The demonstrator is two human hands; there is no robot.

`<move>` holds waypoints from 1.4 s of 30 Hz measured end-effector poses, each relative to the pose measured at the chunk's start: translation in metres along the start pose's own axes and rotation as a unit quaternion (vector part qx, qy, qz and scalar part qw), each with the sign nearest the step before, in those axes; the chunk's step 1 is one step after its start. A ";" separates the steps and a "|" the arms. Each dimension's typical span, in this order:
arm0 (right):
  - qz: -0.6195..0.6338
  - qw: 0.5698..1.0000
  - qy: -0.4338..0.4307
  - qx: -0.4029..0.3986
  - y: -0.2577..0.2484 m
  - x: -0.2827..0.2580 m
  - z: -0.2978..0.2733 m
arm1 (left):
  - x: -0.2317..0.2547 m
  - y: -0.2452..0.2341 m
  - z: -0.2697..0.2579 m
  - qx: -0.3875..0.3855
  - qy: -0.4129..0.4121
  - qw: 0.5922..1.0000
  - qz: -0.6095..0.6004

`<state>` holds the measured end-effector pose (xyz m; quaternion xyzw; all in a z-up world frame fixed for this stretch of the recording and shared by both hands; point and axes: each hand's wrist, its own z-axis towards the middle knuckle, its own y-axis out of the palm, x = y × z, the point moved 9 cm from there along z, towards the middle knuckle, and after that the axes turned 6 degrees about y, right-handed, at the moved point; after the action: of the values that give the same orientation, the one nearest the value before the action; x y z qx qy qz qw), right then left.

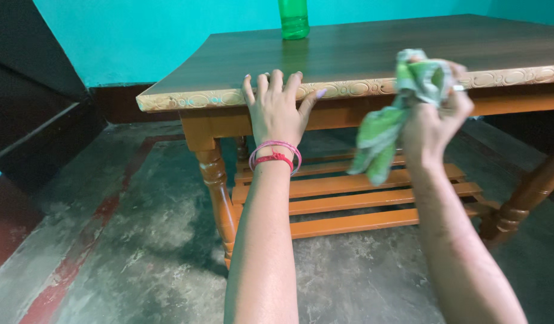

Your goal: The person sprays a wooden table with a green spray bottle and wipes the surface with a cloth. The person moves the spray bottle aside and continues wiping the table top and edges.

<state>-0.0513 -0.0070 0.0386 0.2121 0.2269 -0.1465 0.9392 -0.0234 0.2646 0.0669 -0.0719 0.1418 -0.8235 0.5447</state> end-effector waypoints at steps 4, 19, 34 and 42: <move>-0.190 0.976 -0.111 0.000 0.051 0.002 -0.021 | 0.000 -0.005 0.000 0.025 0.019 1.000 -0.001; -0.375 0.910 -0.177 0.000 0.124 0.000 -0.073 | 0.003 -0.002 -0.009 0.055 0.048 0.995 -0.064; -0.318 0.880 -0.233 -0.263 0.140 -0.017 -0.076 | -0.099 -0.050 -0.020 -0.023 -0.032 0.999 0.034; -0.255 0.945 -0.164 -0.124 0.131 -0.022 -0.076 | -0.140 -0.034 -0.009 -0.112 -0.088 0.988 -0.051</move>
<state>-0.0496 0.1464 0.0314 0.0026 0.1323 -0.3846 0.9136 -0.0004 0.4073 0.0741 -0.2120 0.1806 -0.8195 0.5010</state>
